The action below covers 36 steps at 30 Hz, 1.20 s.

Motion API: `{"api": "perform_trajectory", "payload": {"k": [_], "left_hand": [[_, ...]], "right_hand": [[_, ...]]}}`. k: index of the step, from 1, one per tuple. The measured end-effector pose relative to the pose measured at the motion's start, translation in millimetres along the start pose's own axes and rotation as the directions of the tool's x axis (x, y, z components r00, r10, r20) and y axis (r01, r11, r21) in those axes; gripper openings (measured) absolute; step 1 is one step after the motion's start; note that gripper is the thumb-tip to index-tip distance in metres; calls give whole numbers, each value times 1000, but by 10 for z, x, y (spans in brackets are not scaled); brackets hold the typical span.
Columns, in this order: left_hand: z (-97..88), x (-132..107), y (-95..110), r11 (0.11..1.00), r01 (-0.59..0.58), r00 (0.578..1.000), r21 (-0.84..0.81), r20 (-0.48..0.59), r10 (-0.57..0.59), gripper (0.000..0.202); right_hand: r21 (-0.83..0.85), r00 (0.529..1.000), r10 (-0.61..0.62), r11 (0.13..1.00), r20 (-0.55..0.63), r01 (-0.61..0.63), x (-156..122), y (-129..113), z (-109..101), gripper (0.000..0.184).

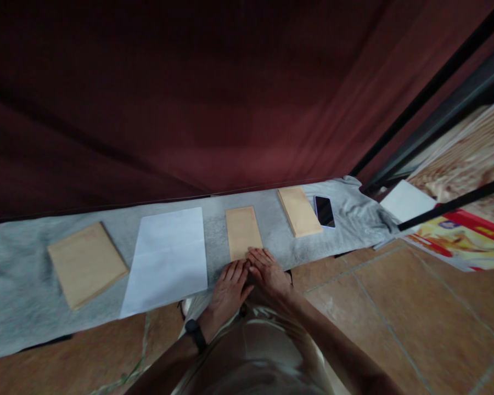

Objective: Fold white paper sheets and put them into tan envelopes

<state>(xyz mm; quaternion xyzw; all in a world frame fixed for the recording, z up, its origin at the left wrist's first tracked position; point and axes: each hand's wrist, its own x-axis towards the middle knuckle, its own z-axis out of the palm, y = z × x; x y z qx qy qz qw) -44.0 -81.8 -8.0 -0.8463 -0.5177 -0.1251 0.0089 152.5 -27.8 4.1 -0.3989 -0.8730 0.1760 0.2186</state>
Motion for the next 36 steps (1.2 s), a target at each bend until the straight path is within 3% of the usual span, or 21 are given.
{"api": "perform_trajectory", "payload": {"k": [5,9,21,28,36], "left_hand": [[58,37,37,998,-7,1000,59,18,6,45],[64,46,26,999,3,1000,45,5,-3,50],[138,13,-12,1000,15,1000,26,-17,-15,57],[89,22,-15,1000,13,1000,-21,4,-13,53],[70,12,-2,999,-27,999,38,-22,28,56]], "right_hand": [[-74,999,-41,996,24,43,118,210,3,51],[-126,999,-41,991,14,42,299,402,1,54],[-231,996,86,970,14,-81,1009,805,111,58],[-286,990,137,948,-31,-140,1325,839,185,60],[-319,982,176,929,-66,-187,1568,656,368,70]]}}
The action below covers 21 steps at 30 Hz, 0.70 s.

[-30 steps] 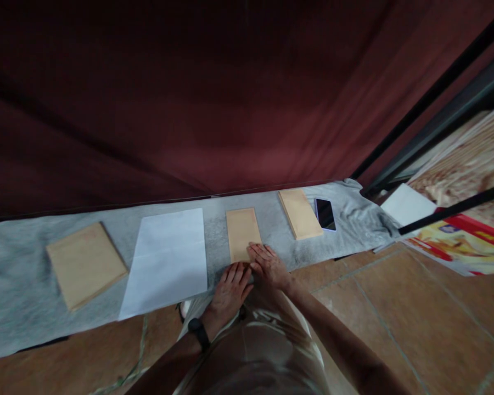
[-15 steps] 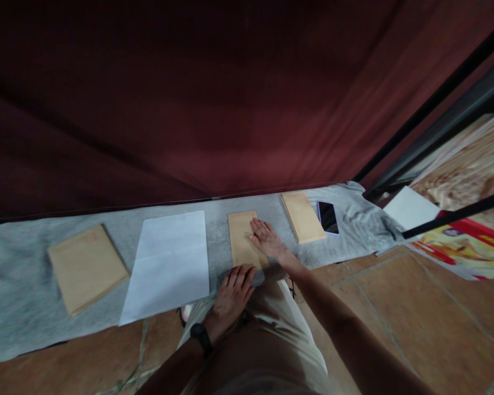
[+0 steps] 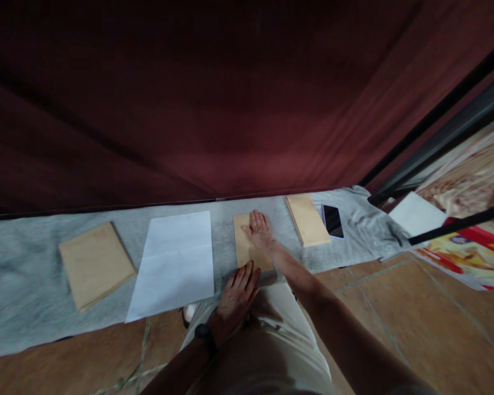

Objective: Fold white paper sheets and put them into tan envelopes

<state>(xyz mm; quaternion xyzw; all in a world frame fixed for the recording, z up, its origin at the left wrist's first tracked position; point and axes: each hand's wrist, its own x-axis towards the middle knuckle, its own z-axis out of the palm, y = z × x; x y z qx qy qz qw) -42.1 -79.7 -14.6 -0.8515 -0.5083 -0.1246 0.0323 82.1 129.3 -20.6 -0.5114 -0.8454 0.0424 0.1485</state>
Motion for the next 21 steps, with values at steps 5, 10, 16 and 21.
{"api": "perform_trajectory", "payload": {"k": [5,10,16,21], "left_hand": [[4,17,11,1000,13,1000,17,13,-13,56],[24,18,6,1000,15,1000,21,16,-16,57],[59,-3,-7,999,5,1000,32,-4,-5,58],[21,16,1,999,16,1000,48,10,-17,53]], "right_hand": [[6,998,-41,999,37,41,17,-188,-14,64],[16,995,-68,998,78,67,-7,-368,-38,58],[47,984,-151,988,97,147,-158,-445,18,55],[36,973,-212,977,86,210,-214,-336,-5,52]]}}
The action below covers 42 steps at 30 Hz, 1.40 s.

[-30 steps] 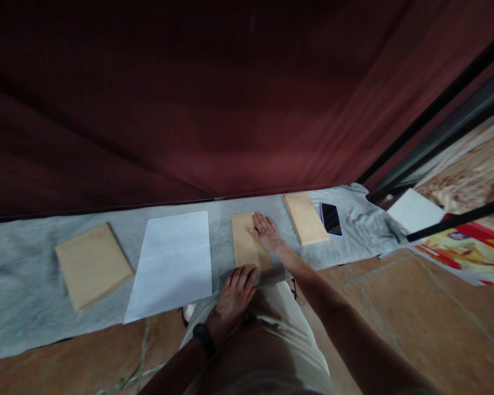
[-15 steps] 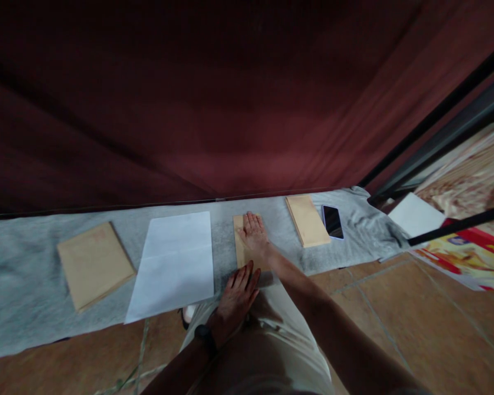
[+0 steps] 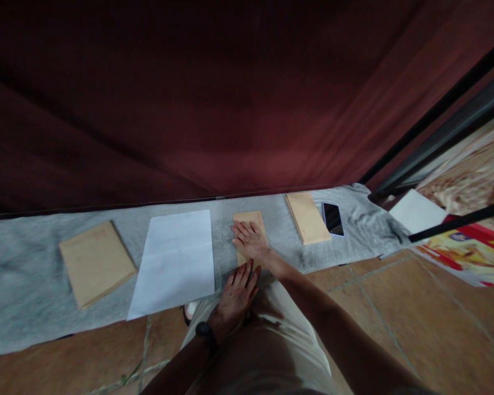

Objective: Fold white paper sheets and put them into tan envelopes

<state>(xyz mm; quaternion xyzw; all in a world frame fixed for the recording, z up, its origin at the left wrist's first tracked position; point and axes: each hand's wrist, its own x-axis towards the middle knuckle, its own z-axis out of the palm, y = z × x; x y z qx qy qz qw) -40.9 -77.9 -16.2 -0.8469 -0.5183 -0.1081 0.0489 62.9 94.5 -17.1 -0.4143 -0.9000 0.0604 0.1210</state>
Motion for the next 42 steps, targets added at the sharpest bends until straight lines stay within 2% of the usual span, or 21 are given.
{"api": "perform_trajectory", "payload": {"k": [7,11,14,20,26,35,42], "left_hand": [[-87,2,24,1000,8,1000,8,29,-8,53],[-102,4,24,1000,5,1000,10,19,-5,53],[-96,9,24,1000,21,1000,20,23,-21,52],[-47,-3,36,999,28,998,33,47,-29,55],[-19,-10,42,999,23,998,30,63,-25,52],[-64,-13,36,999,19,999,26,37,-20,52],[-98,-120,32,999,41,999,24,34,-42,58]], "right_hand": [[-22,989,139,990,-51,-140,110,272,-104,58],[-21,972,224,974,-70,-225,95,290,-94,62],[-35,963,253,966,-91,-257,-20,256,-67,64],[-28,978,155,987,-142,-161,-511,172,-49,61],[-18,993,79,997,-88,-81,-987,31,-141,59],[-9,999,-53,999,11,53,-1408,-80,-345,54],[28,998,-55,998,10,54,-1727,54,-412,54]]}}
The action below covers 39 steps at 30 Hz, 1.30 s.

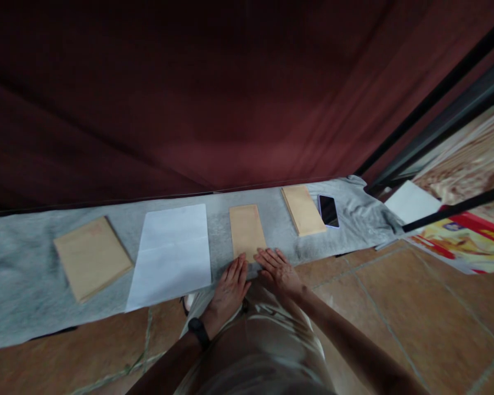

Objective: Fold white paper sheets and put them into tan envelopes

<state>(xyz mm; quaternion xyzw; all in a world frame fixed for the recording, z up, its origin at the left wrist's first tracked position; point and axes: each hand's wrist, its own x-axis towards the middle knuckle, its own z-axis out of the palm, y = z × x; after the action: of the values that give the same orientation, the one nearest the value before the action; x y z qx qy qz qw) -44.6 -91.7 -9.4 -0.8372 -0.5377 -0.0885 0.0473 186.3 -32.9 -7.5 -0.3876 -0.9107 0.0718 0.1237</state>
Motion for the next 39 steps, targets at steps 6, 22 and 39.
{"api": "perform_trajectory", "payload": {"k": [6,22,39], "left_hand": [[-96,126,-64,993,83,997,-78,-3,-83,42],[306,1564,-331,981,165,986,-104,22,-164,64],[163,942,-309,975,198,980,-97,17,-197,58]], "right_hand": [[-11,1000,15,1000,-19,-15,-117,86,6,55],[64,994,89,994,-58,-85,-91,5,-21,51],[76,977,181,982,-109,-173,-128,-81,15,49]]}}
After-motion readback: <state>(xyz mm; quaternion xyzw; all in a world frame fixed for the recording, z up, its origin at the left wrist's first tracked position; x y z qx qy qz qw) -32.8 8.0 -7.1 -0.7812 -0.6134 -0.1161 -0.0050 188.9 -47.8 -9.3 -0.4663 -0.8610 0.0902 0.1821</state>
